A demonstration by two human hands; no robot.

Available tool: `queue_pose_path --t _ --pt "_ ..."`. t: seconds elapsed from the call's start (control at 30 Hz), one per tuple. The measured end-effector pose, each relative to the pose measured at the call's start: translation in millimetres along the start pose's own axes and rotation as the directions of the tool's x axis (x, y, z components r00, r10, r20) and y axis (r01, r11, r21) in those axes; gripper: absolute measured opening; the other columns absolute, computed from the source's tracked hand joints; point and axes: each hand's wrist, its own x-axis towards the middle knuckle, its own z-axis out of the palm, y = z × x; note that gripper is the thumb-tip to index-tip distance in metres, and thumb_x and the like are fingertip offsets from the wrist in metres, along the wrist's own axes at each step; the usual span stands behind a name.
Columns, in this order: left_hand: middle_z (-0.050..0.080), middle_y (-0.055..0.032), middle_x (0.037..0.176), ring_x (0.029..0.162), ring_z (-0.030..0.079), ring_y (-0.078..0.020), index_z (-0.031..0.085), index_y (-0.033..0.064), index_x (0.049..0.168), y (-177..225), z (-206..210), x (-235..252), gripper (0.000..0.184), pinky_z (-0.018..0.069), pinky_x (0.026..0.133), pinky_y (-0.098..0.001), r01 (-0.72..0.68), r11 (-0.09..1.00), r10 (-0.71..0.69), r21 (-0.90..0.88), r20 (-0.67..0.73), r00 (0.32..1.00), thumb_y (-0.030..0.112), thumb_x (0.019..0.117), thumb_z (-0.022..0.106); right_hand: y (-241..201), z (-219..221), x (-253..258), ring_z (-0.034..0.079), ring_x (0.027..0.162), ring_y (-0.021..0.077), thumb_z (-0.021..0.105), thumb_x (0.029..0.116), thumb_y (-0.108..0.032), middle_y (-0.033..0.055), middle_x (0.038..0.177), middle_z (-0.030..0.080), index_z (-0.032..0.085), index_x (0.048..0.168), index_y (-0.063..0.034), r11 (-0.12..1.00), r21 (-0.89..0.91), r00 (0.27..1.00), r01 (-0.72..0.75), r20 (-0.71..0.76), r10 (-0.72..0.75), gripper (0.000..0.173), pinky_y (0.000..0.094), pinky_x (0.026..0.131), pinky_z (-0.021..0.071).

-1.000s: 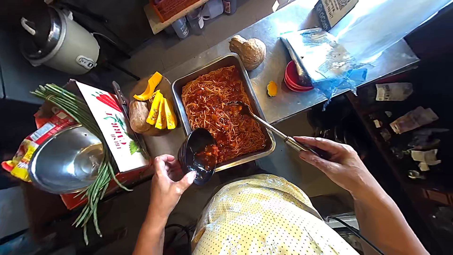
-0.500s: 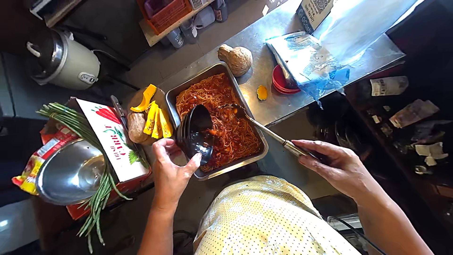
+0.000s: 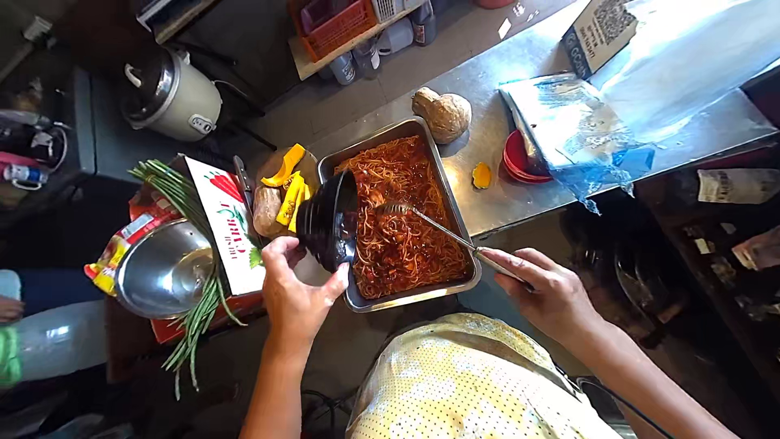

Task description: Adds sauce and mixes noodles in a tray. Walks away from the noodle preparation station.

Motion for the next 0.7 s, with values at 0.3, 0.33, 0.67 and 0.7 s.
queue_pose_path --t 0.3,0.33,0.67,0.7 --pt "0.062 -0.0059 0.122 0.105 0.067 -0.0122 0.039 0.0092 0.14 -38 -2 57 0.092 0.0597 0.088 -0.0318 0.234 0.901 -0.139 -0.366 0.268 0.953 0.035 0.0666 0.087 -17 6 52 0.069 0.085 0.02 0.06 0.1002 -0.02 0.0105 0.102 0.071 0.07 0.133 -0.0169 0.971 -0.042 0.969 0.235 -0.07 -0.237 0.035 0.0379 0.071 0.059" --pt "0.062 -0.0055 0.122 0.106 0.067 -0.0124 0.038 0.0103 0.14 -42 -3 64 0.092 0.0596 0.089 -0.0317 0.238 0.892 -0.125 -0.383 0.297 0.946 0.033 0.0658 0.088 -21 10 61 0.069 0.083 0.0217 0.06 0.0999 -0.018 0.0108 0.098 0.07 0.07 0.134 -0.0163 0.962 -0.071 0.959 0.265 -0.088 -0.271 0.035 0.0389 0.068 0.0579" --pt "0.062 -0.0058 0.123 0.111 0.066 -0.0118 0.039 0.0081 0.138 -81 -10 132 0.087 0.0566 0.096 -0.0333 -0.077 0.886 0.255 -0.456 0.342 0.905 0.033 0.0701 0.086 -51 57 55 0.068 0.083 0.0208 0.06 0.1 -0.02 0.0091 0.105 0.069 0.067 0.138 -0.0213 0.981 -0.178 0.988 0.073 -0.119 -0.095 0.039 0.0418 0.068 0.059" --pt "0.063 -0.0069 0.123 0.111 0.066 -0.0128 0.039 0.0081 0.139 -85 -11 137 0.086 0.0563 0.097 -0.0346 -0.118 0.889 0.291 -0.443 0.346 0.892 0.032 0.0711 0.086 -59 59 47 0.069 0.084 0.0195 0.06 0.1002 -0.023 0.0081 0.107 0.07 0.068 0.137 -0.0232 0.984 -0.175 0.991 0.036 -0.12 -0.058 0.038 0.042 0.068 0.0596"
